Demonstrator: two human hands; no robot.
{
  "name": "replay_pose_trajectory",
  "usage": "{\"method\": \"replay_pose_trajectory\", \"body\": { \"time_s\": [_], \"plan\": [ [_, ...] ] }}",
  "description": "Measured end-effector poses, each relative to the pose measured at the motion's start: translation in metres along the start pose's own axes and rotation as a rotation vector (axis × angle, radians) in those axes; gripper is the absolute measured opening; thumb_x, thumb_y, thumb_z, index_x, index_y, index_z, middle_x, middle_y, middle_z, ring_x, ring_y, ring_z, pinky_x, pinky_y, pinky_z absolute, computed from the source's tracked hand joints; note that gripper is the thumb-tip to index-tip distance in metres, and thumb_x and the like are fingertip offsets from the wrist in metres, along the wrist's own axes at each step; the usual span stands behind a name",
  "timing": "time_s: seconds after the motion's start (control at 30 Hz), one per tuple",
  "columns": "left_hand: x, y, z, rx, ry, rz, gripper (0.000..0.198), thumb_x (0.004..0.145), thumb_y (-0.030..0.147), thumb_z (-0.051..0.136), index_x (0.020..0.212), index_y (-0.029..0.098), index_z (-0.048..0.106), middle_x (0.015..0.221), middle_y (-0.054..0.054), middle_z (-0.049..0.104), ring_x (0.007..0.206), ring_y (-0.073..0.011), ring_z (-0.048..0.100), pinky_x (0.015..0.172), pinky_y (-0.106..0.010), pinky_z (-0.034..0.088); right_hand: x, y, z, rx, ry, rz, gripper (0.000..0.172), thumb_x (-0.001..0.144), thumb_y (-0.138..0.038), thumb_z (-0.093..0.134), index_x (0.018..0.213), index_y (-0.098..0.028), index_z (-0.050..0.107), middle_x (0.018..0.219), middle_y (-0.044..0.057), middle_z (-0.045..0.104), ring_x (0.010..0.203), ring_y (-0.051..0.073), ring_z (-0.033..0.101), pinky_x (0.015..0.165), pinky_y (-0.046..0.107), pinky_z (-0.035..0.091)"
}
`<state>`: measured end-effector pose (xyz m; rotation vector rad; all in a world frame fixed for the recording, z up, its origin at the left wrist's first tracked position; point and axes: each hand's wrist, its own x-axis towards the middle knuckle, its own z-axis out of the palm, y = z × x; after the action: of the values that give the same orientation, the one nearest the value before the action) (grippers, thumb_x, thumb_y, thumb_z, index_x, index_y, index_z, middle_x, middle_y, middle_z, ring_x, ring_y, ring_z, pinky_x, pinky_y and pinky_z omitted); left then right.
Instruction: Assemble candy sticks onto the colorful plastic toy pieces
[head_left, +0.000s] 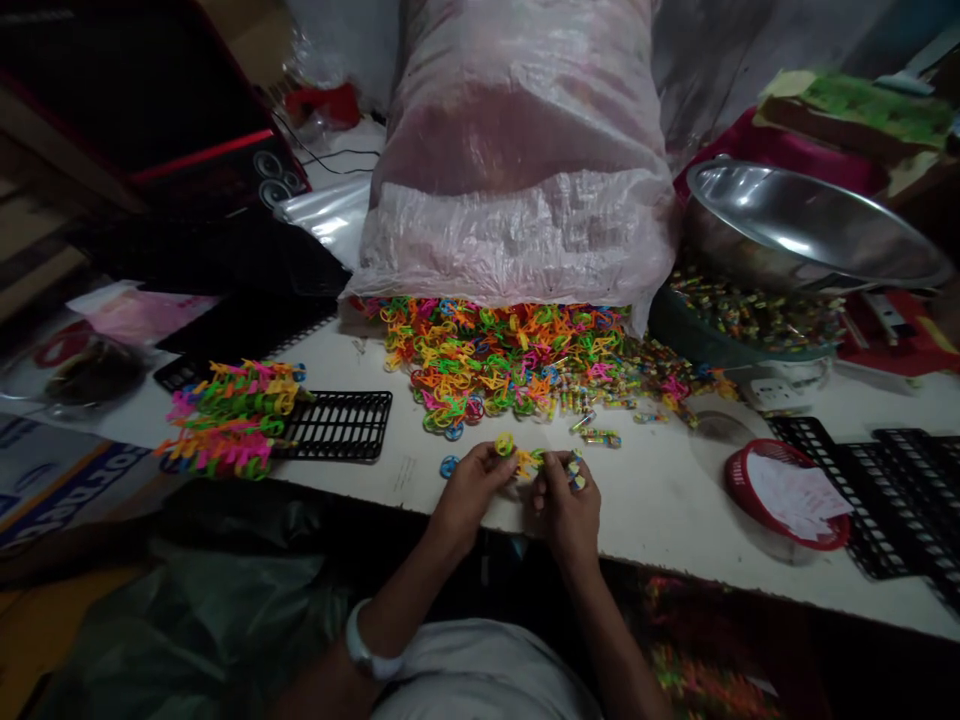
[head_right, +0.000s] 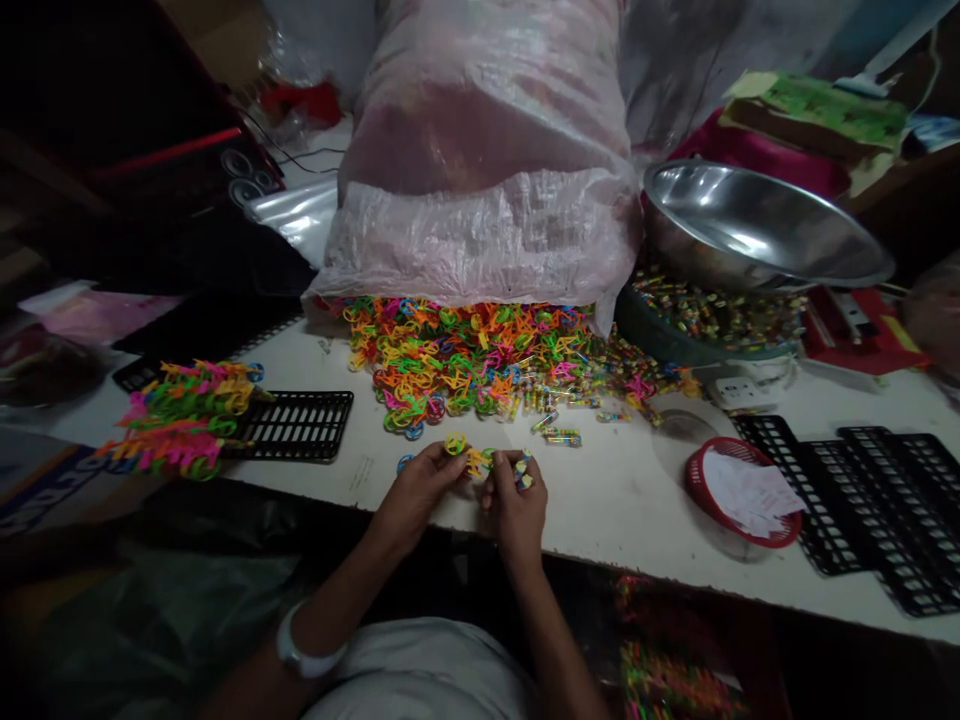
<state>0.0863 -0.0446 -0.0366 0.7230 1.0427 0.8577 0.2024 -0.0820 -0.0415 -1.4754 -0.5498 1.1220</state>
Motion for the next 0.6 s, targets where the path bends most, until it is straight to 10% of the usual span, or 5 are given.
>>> {"method": "replay_pose_trajectory", "body": {
  "time_s": [0.3, 0.6],
  "plan": [
    [-0.007, 0.000, 0.006, -0.521, 0.137, -0.094, 0.031, 0.062, 0.026, 0.080, 0.084, 0.015, 0.062, 0.084, 0.000, 0.065, 0.080, -0.0115, 0.061, 0.080, -0.024, 0.047, -0.016, 0.008, 0.008, -0.093, -0.053, 0.015, 0.033, 0.075, -0.049, 0.067, 0.083, -0.019, 0.056, 0.052, -0.007, 0.048, 0.041, 0.007, 0.039, 0.037, 0.017, 0.030],
    [-0.007, -0.001, -0.005, -0.329, 0.144, 0.058, 0.025, 0.071, 0.032, 0.072, 0.089, 0.018, 0.061, 0.082, 0.001, 0.065, 0.074, -0.0103, 0.059, 0.072, -0.022, 0.045, -0.012, -0.001, 0.000, -0.144, -0.296, 0.036, 0.039, 0.077, -0.047, 0.064, 0.105, -0.023, 0.053, 0.072, -0.005, 0.052, 0.052, 0.008, 0.044, 0.046, 0.018, 0.035]
  ]
}}
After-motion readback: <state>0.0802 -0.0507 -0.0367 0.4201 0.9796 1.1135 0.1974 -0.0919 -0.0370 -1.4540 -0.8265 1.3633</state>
